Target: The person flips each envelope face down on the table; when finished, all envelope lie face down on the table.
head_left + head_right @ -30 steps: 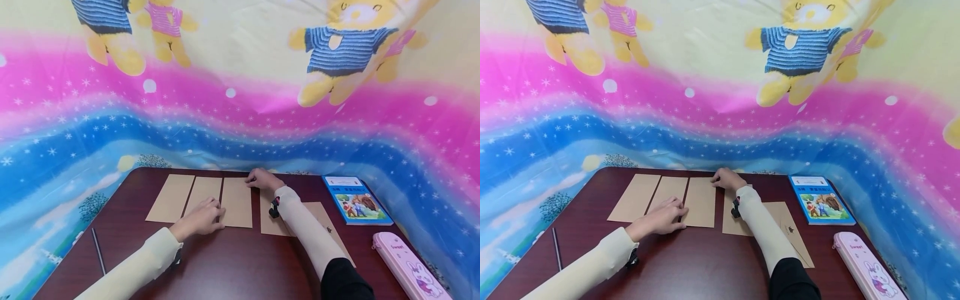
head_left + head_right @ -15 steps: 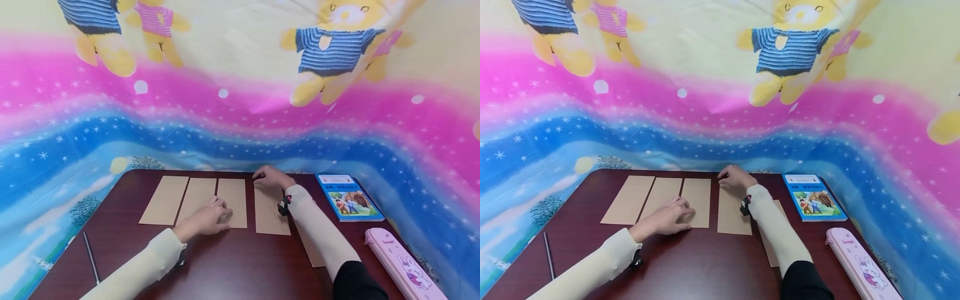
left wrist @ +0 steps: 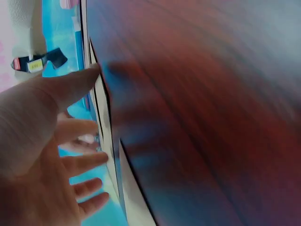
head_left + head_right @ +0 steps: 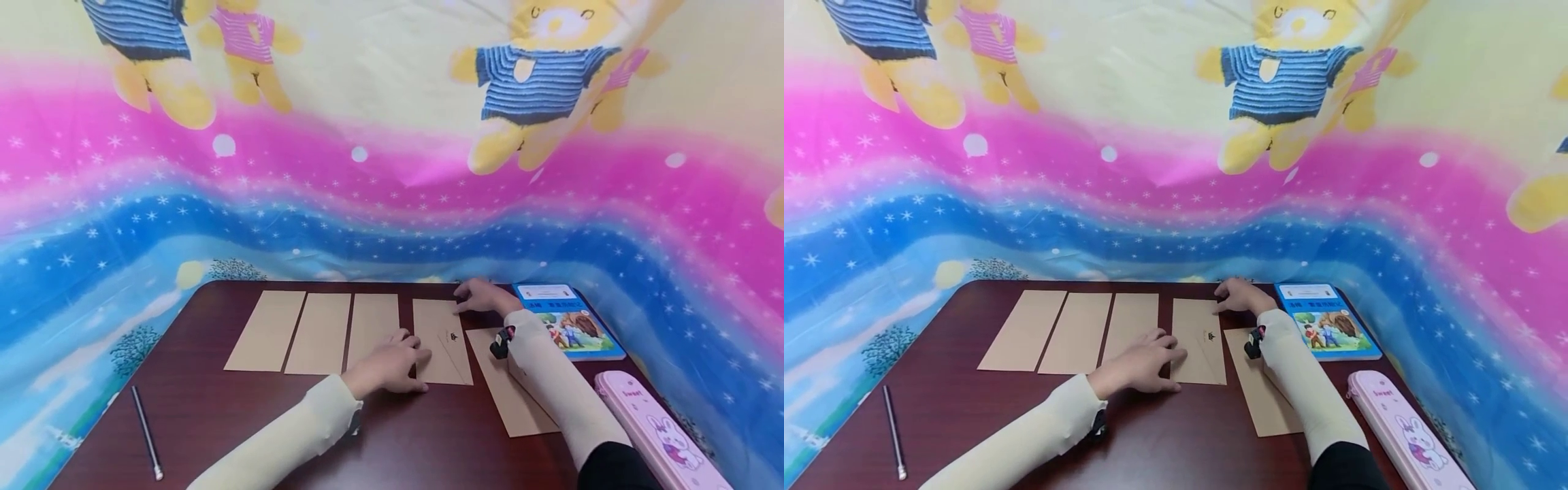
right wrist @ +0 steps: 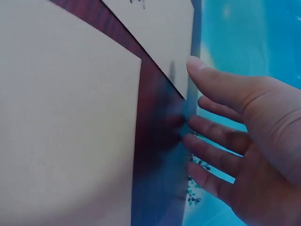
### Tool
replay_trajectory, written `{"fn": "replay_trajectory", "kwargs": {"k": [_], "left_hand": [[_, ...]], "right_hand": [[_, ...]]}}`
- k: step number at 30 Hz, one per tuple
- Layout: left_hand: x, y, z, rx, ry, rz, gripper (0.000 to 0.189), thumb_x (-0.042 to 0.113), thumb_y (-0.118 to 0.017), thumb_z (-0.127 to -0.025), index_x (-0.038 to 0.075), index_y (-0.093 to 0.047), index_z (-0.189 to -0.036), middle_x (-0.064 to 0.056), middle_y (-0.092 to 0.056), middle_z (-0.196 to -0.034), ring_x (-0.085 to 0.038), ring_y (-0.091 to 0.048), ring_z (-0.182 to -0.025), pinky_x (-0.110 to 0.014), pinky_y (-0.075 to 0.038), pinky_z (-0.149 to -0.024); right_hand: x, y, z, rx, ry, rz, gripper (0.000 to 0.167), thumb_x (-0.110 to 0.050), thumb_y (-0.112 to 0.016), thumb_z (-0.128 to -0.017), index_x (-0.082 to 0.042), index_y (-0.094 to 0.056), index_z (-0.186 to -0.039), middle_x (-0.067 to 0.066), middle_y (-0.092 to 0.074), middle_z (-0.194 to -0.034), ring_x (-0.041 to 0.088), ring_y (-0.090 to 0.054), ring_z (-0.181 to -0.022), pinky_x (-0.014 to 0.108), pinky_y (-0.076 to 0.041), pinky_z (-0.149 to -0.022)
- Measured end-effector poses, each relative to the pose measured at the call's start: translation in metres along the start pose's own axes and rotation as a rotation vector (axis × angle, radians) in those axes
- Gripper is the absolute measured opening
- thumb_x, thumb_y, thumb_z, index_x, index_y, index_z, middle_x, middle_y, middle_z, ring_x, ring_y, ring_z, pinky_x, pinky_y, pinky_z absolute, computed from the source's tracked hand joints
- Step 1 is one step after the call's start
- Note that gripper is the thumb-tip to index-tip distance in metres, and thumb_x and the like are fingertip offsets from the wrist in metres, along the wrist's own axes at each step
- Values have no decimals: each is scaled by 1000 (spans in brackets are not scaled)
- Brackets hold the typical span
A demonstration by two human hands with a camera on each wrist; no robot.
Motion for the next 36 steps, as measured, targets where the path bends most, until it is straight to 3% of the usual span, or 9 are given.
{"fn": "replay_trajectory", "kwargs": {"k": [4, 7, 9, 14, 18, 25, 30, 36], "left_hand": [[7, -1, -8, 5, 16, -48, 40, 60, -74, -87, 25, -72, -108, 4, -69, -121, -25, -48, -132, -42, -41, -110], [8, 2, -12, 22, 19, -58, 35, 59, -77, -85, 26, -70, -88, 9, -69, -100, -21, -50, -118, -37, -43, -98], [9, 3, -13, 25, 20, -71, 35, 59, -77, -85, 26, -68, -83, 11, -67, -95, -20, -51, -110, -35, -43, -92], [11, 0, -14, 31, 15, -116, 35, 61, -75, -86, 27, -66, -81, 11, -68, -94, -16, -50, -94, -31, -43, -84], [12, -1, -13, 28, 1, -146, 35, 61, -74, -86, 27, -67, -81, 12, -67, -88, -14, -47, -85, -28, -42, -80], [13, 0, -11, 14, 6, -159, 35, 60, -75, -87, 25, -70, -85, 11, -68, -85, -13, -46, -82, -27, -41, -78], [13, 1, -10, 11, 21, -166, 36, 60, -75, -87, 25, -69, -86, 10, -68, -88, -13, -45, -82, -27, -40, -77], [13, 1, -11, 3, 37, -189, 36, 61, -74, -87, 25, -68, -88, 9, -67, -92, -13, -45, -82, -26, -39, -77]], "right_hand": [[0, -5, -4, -9, -34, 15, 59, -35, -78, -91, -2, -63, -138, 21, -65, -137, 41, -60, -127, 55, -50, -104], [-2, -5, -7, -20, -64, 17, 51, -33, -80, -90, -6, -66, -131, 20, -65, -136, 39, -62, -124, 53, -52, -101], [-3, -4, -9, -28, -79, 19, 44, -32, -80, -91, -8, -68, -126, 19, -64, -135, 38, -62, -121, 52, -53, -98], [-5, -2, -13, -48, -100, 15, 36, -35, -78, -92, -12, -70, -118, 15, -65, -129, 32, -64, -114, 49, -54, -94], [-4, -1, -15, -57, -93, -16, 32, -42, -74, -94, -13, -73, -108, 10, -70, -115, 27, -63, -101, 47, -50, -92], [-10, -4, -18, -44, -52, -7, 41, -35, -72, -97, -7, -69, -127, 16, -67, -133, 35, -62, -123, 54, -50, -104], [-15, -9, -20, -44, -47, 31, 35, -33, -71, -97, -6, -71, -119, 14, -71, -121, 27, -67, -104, 46, -56, -91], [-14, -8, -23, -23, -83, 18, 29, -36, -68, -99, -10, -70, -112, 8, -69, -109, 20, -61, -90, 38, -52, -81]]}}
Point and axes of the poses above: each hand's wrist, its own z-axis away from the middle knuckle, its own y-axis out of the back of the hand, x = y × z, the point moved 5 cm from there along -z, towards the middle knuckle
